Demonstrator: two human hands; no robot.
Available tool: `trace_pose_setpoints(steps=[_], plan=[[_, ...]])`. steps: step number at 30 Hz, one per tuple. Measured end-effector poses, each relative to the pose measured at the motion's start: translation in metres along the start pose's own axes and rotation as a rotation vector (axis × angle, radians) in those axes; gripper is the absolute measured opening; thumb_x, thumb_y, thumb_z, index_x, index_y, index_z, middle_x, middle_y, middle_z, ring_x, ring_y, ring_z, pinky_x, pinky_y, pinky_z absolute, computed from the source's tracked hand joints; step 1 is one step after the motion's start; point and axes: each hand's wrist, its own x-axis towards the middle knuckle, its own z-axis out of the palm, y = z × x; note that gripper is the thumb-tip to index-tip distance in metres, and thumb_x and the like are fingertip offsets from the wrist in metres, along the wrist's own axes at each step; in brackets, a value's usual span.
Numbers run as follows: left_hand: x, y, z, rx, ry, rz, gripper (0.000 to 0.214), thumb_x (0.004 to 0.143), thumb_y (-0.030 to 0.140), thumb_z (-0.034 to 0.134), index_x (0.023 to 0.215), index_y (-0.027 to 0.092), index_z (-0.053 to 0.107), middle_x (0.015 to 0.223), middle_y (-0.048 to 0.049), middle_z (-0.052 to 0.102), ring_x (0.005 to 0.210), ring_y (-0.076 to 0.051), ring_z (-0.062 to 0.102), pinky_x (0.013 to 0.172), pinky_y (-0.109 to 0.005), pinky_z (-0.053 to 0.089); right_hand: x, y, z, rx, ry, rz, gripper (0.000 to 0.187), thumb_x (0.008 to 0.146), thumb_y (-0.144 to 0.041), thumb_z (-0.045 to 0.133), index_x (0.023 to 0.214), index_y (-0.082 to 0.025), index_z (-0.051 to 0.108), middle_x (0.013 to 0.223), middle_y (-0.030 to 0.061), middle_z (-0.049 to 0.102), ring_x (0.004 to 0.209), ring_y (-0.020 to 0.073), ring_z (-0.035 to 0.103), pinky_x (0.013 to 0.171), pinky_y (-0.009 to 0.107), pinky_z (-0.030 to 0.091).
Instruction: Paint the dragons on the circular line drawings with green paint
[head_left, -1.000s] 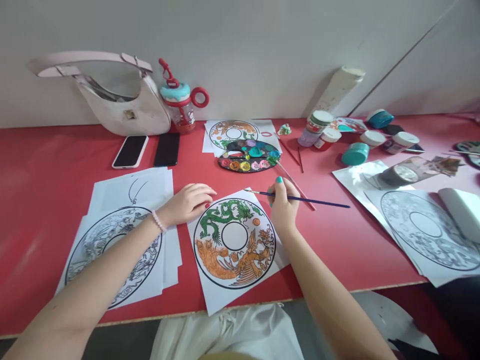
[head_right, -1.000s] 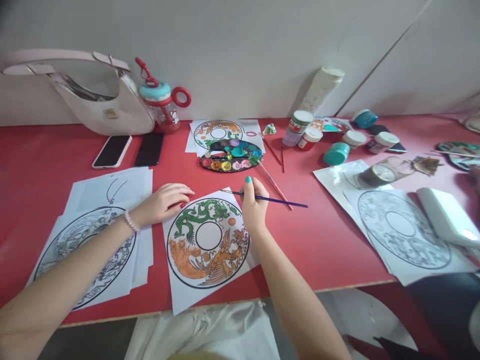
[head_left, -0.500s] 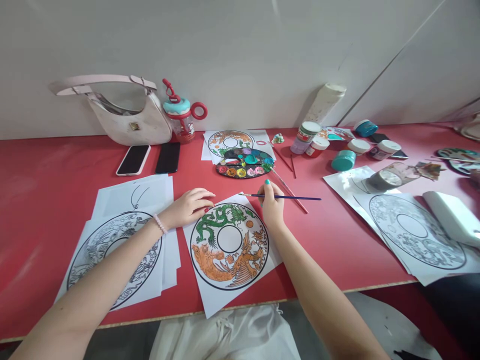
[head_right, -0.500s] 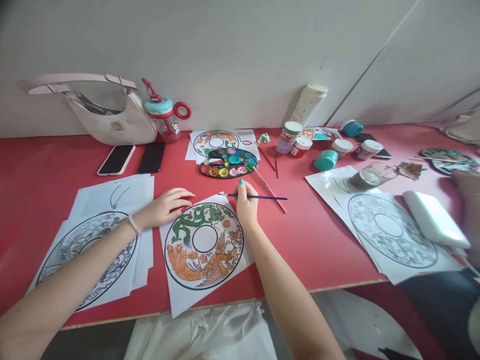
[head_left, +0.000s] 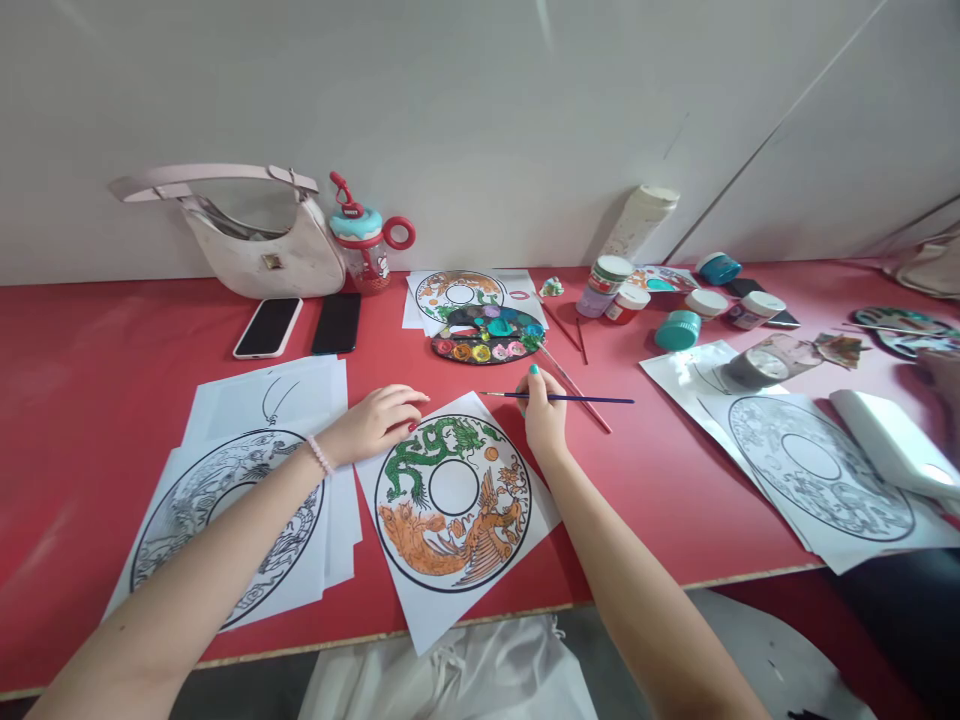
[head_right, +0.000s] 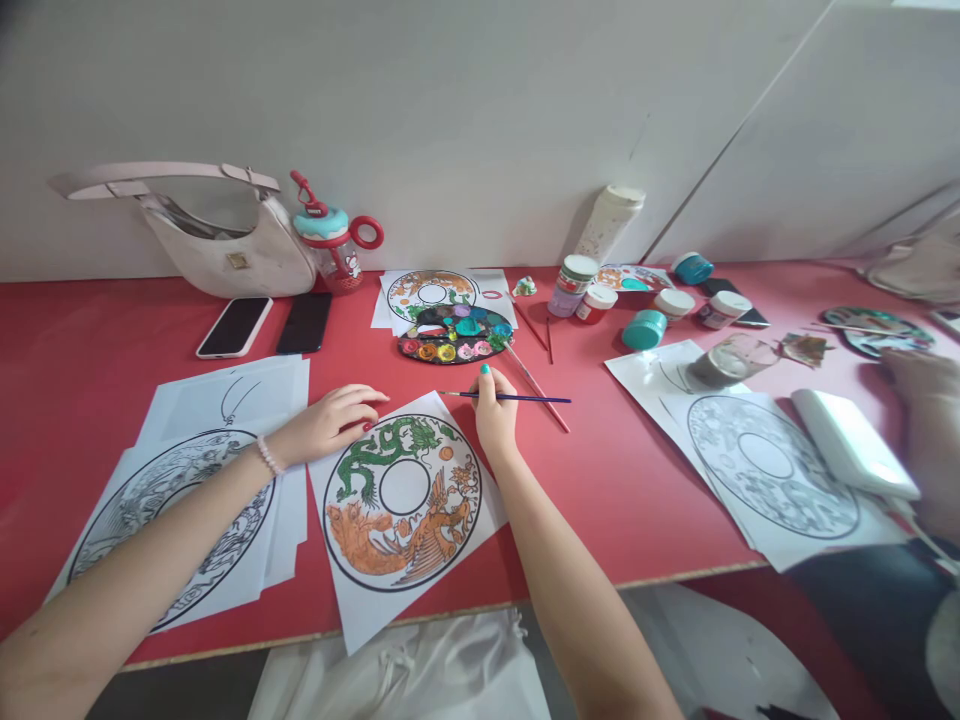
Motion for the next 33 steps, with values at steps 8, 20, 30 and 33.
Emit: trace_pose_setpoints(steps=[8,20,30,33], plan=[[-0.0007,0.0005,0.0006,0.010,-0.020,-0.016,0.017,0.095,0.023,0.043,0.101,0.020,0.059,0.128,-0.0062,0.054,0.121,-0.023,0.045,0.103,-0.046,0.039,0.0009,0.0006,0.0002,-0.008,-0.002,0.026,0.041,0.084,-0.047,0.048,0.053,-0.021,0.041,0.045,-0.0059,0.032,0.043,0.0081,0.029,0.043,0.024,0.023],[-0.0006,-0.0028,0.0053,0.051,-0.039,-0.048,0.029,0.096,0.019,0.041,0.121,0.023,0.054,0.132,-0.0050,0.051,0.123,-0.021,0.044,0.104,-0.044,0.037,0.0027,0.0046,0.0003,0.000,-0.038,0.045,0.043,0.082,-0.050,0.051,0.053,-0.020,0.040,0.046,-0.0065,0.031,0.042,0.0072,0.027,0.042,0.024,0.021],[-0.0010,-0.0030,0.0050,0.060,-0.040,-0.040,0.030,0.094,0.016,0.042,0.121,0.022,0.055,0.133,-0.0049,0.052,0.124,-0.022,0.043,0.105,-0.045,0.037,0.0015,0.0031,0.0005,-0.012,-0.058,0.031,0.043,0.084,-0.050,0.050,0.053,-0.020,0.042,0.045,-0.0060,0.033,0.043,0.0077,0.029,0.043,0.024,0.022],[-0.0011,-0.0031,0.0053,0.061,-0.036,-0.037,0.030,0.095,0.017,0.041,0.120,0.022,0.055,0.133,-0.0047,0.052,0.124,-0.022,0.043,0.105,-0.046,0.038,0.0011,0.0027,0.0005,-0.014,-0.061,0.027,0.043,0.084,-0.049,0.050,0.053,-0.020,0.041,0.045,-0.0061,0.032,0.043,0.0077,0.029,0.043,0.025,0.022]])
